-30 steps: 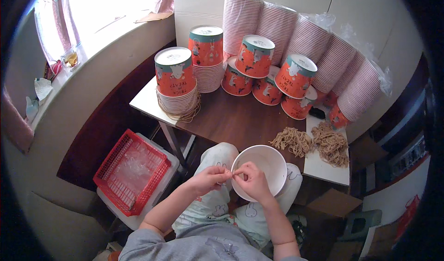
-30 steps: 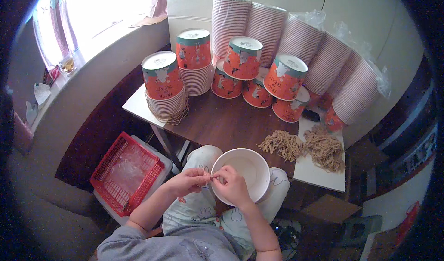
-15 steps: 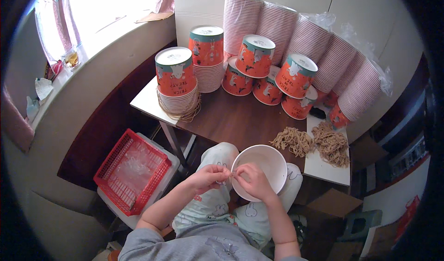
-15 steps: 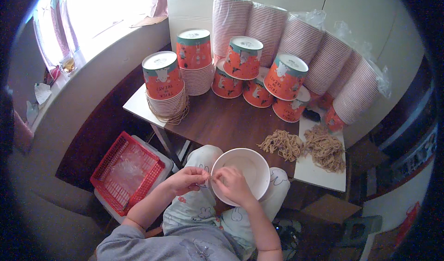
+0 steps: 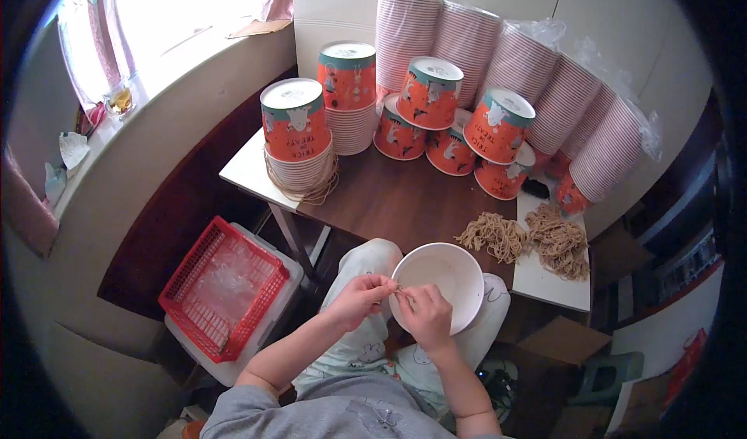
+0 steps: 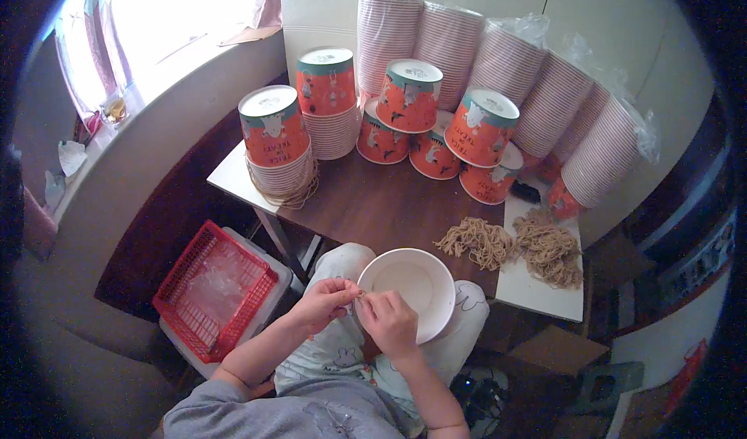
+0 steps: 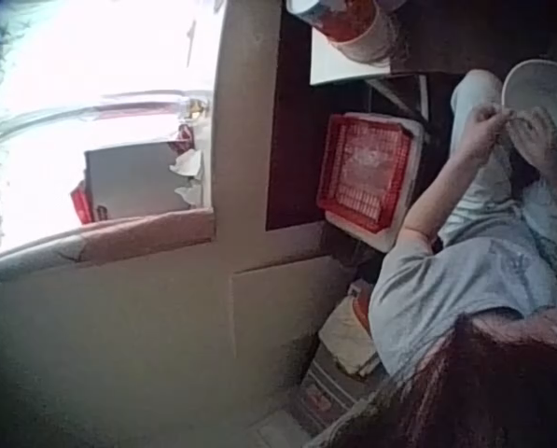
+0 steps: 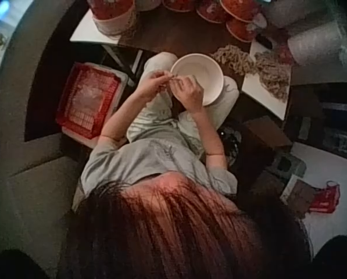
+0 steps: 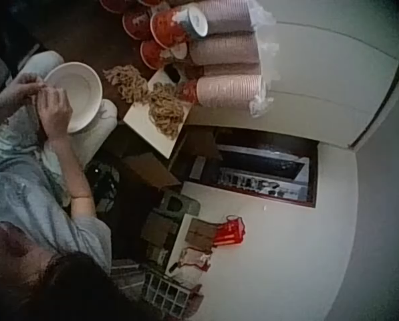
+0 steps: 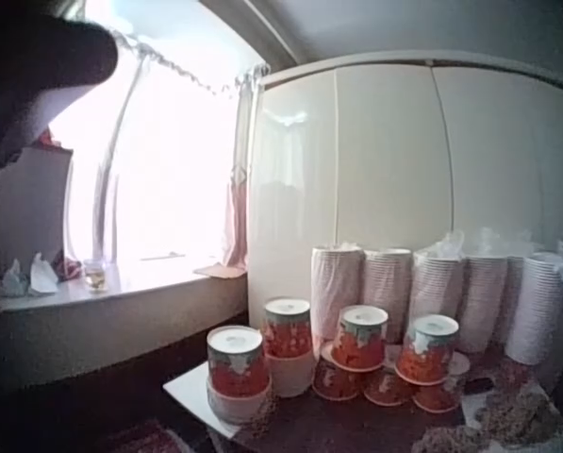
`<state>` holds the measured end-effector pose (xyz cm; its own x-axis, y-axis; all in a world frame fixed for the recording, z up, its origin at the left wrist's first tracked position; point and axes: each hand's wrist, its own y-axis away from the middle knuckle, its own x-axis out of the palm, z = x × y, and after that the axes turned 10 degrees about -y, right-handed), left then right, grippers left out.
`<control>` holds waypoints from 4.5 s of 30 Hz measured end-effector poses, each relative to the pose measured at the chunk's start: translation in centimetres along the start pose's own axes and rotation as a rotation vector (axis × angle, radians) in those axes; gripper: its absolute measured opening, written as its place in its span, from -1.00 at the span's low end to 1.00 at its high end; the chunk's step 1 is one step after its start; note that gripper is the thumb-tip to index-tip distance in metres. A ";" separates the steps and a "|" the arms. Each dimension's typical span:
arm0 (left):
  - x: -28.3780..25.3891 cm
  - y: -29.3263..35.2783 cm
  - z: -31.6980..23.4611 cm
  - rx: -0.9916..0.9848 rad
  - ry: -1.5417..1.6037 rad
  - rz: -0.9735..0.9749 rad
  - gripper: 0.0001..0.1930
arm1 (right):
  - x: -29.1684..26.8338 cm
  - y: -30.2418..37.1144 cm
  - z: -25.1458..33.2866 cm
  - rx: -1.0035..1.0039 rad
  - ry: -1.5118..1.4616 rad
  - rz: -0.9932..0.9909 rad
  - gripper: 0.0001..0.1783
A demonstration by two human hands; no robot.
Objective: Threading pre-cut lengths of string through holes in paper buckets to create carry handles.
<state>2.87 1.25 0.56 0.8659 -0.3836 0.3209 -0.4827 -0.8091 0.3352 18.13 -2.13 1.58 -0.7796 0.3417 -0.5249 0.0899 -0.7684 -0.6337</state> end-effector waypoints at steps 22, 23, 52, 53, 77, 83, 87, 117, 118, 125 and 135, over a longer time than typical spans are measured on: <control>-0.4 -0.3 -0.8 0.904 -0.932 -0.197 -0.90 | -0.7 -0.2 -0.5 0.195 -0.279 -0.014 -0.94; -0.4 0.1 -1.2 0.784 -0.929 -0.183 -0.91 | -0.7 -0.2 -0.6 0.197 -0.279 -0.015 -0.94; -0.4 1.3 -3.4 0.795 -1.038 -0.325 -0.90 | -0.5 -0.3 -0.3 0.217 -0.299 0.069 -0.92; -0.6 1.5 -3.3 0.781 -1.037 -0.309 -0.89 | -0.5 -0.3 -0.3 0.217 -0.297 0.068 -0.92; 0.5 3.1 0.0 0.589 -0.873 -0.109 -0.91 | -1.2 2.9 1.7 0.176 -0.203 0.106 -0.91; 1.0 3.5 -0.5 0.637 -1.034 -0.174 -0.90 | -1.0 3.1 1.4 0.143 -0.180 0.098 -0.90; 0.7 3.2 0.0 0.745 -1.164 -0.199 -0.89 | -0.9 3.1 1.3 0.145 -0.177 0.084 -0.90; -4.4 6.6 4.6 0.210 -0.713 -0.140 -0.89 | 0.3 8.2 5.6 -0.096 -0.123 0.316 -0.90; -4.4 7.1 4.6 0.012 -0.591 -0.055 -0.86 | 0.6 8.6 5.7 -0.091 -0.131 0.321 -0.90; -3.0 7.9 4.1 0.002 -0.846 0.050 -0.81 | 3.3 11.1 5.8 -0.243 0.031 0.480 -0.88; -4.0 8.4 6.3 -0.194 -0.682 0.127 -0.84 | 3.7 11.6 6.2 -0.157 0.004 0.495 -0.88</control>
<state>-3.85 -6.78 -3.48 0.6601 -0.7134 -0.2352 -0.5450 -0.6703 0.5037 12.40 -13.14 -4.16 -0.6179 -0.0396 -0.7852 0.5392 -0.7482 -0.3866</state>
